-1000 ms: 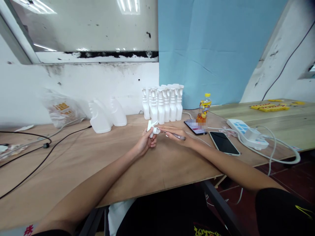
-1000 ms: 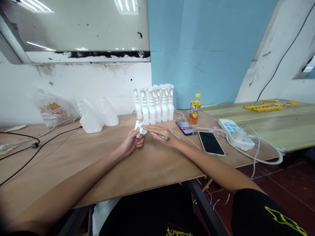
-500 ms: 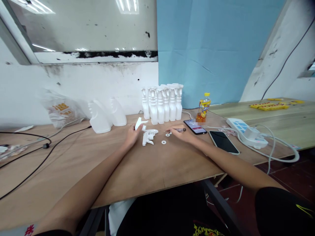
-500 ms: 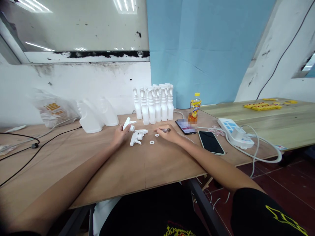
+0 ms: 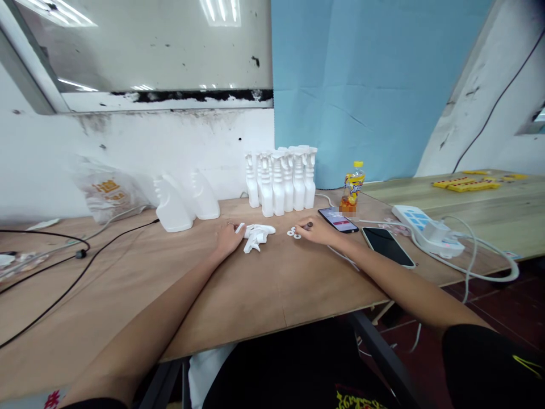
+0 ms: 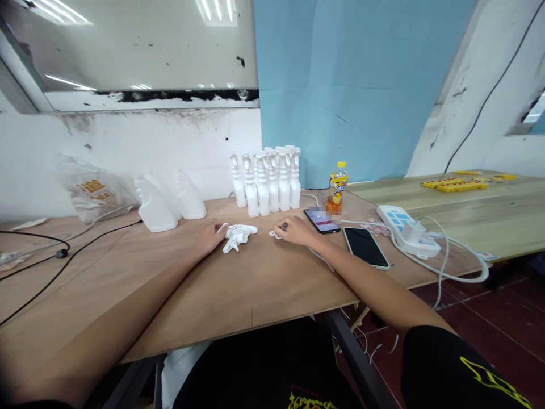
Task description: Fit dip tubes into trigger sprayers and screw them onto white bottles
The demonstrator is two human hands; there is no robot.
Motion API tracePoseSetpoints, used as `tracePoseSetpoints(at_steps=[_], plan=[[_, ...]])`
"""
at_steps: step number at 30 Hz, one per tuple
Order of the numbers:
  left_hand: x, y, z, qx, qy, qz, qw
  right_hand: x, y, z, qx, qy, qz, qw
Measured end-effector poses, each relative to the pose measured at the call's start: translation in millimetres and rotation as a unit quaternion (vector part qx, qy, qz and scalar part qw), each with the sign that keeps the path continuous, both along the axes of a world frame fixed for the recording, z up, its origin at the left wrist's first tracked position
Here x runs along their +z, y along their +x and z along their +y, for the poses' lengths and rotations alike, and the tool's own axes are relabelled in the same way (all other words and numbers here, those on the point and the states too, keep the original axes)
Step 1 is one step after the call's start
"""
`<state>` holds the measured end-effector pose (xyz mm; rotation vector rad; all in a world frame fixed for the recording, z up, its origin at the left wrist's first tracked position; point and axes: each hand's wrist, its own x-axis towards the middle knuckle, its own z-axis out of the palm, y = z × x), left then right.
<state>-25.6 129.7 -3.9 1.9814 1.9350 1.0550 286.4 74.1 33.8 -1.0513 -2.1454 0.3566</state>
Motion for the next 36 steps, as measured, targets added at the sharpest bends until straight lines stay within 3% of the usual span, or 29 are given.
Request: tracePoseSetpoints(at_steps=[5,13,19,22,26,32,36], plan=[[11.2,-0.3,23.6,-0.021,0.011,0.022,0.999,4.5,5.8,3.8,-0.042,0.063,-0.034,0.997],[61.8,40.3,103.4,-0.074,0.037,0.122,0.989,10.9,7.5,2.7,-0.048,0.117,-0.063,0.990],[62.4,69.8,129.8,-0.074,-0.011,0.158,0.985,13.1,9.2,3.6,-0.049,0.142,-0.072,0.986],[59.4,65.2,129.3,-0.067,-0.017,0.158,0.985,13.1,9.9,4.0,-0.050,0.148,-0.073,0.985],[57.7,42.5,114.9,-0.039,0.015,0.151,0.988,11.2,9.6,4.1,-0.043,0.146,-0.066,0.986],[61.3,5.3,80.0,-0.012,0.112,0.118,0.987,10.0,9.0,6.0,-0.031,0.160,-0.046,0.986],[68.5,-24.8,44.0,-0.016,0.185,0.085,0.979,16.1,9.6,7.4,-0.019,0.184,-0.003,0.983]])
